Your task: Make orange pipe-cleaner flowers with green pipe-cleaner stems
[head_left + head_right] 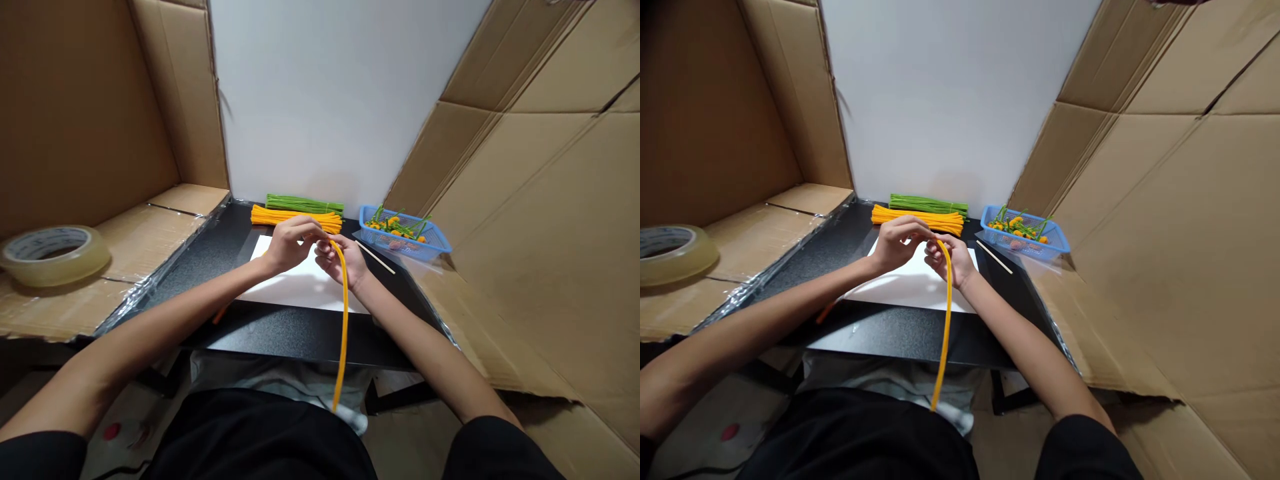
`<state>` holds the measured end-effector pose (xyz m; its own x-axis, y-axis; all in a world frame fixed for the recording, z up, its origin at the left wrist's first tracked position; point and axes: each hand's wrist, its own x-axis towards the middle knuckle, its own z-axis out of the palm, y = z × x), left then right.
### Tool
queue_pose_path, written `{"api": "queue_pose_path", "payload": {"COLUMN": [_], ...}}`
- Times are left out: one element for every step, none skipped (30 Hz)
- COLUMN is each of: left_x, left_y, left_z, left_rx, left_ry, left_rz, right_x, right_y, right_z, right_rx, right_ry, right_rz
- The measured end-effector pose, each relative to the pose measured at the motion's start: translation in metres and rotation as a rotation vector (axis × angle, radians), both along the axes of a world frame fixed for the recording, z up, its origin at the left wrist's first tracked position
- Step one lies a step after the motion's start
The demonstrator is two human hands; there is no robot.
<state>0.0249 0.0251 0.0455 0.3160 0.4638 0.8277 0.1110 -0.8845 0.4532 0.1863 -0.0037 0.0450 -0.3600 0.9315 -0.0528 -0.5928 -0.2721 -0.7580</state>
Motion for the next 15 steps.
{"api": "queue_pose_path", "payload": {"left_x": [-0.003, -0.005, -0.008, -0.010, -0.012, -0.013, -0.014, -0.013, -0.013, -0.012, -0.011, -0.010, -0.009, -0.009, -0.009], "left_y": [0.002, 0.005, 0.008, 0.011, 0.014, 0.016, 0.018, 0.019, 0.020, 0.020, 0.021, 0.022, 0.022, 0.024, 0.025], "left_z": [-0.001, -0.003, -0.004, -0.005, -0.005, -0.005, -0.004, -0.004, -0.003, -0.002, -0.001, 0.001, 0.002, 0.003, 0.004], "left_rx": [0.070, 0.123, 0.156, 0.169, 0.165, 0.142, 0.104, 0.056, 0.004, -0.049, -0.101, -0.153, -0.209, -0.272, -0.342], "left_ry": [0.053, 0.106, 0.158, 0.204, 0.238, 0.262, 0.273, 0.273, 0.264, 0.249, 0.232, 0.215, 0.203, 0.198, 0.201], "left_rz": [0.019, 0.034, 0.045, 0.050, 0.050, 0.049, 0.049, 0.047, 0.042, 0.031, 0.014, -0.009, -0.037, -0.068, -0.101], "right_x": [-0.001, -0.001, -0.001, -0.001, 0.000, 0.001, 0.003, 0.005, 0.008, 0.011, 0.014, 0.017, 0.018, 0.020, 0.021], "right_y": [-0.001, -0.001, 0.000, 0.001, 0.002, 0.004, 0.006, 0.008, 0.010, 0.012, 0.013, 0.014, 0.015, 0.015, 0.014], "right_z": [0.000, -0.001, -0.002, -0.003, -0.005, -0.007, -0.008, -0.010, -0.011, -0.012, -0.012, -0.012, -0.012, -0.011, -0.011], "right_rx": [0.010, 0.020, 0.032, 0.053, 0.089, 0.144, 0.218, 0.311, 0.412, 0.508, 0.588, 0.650, 0.693, 0.722, 0.741], "right_ry": [-0.007, -0.028, -0.064, -0.110, -0.169, -0.241, -0.322, -0.405, -0.486, -0.559, -0.621, -0.668, -0.702, -0.729, -0.752], "right_rz": [0.019, 0.030, 0.029, 0.010, -0.029, -0.089, -0.164, -0.243, -0.310, -0.358, -0.381, -0.387, -0.386, -0.384, -0.384]}}
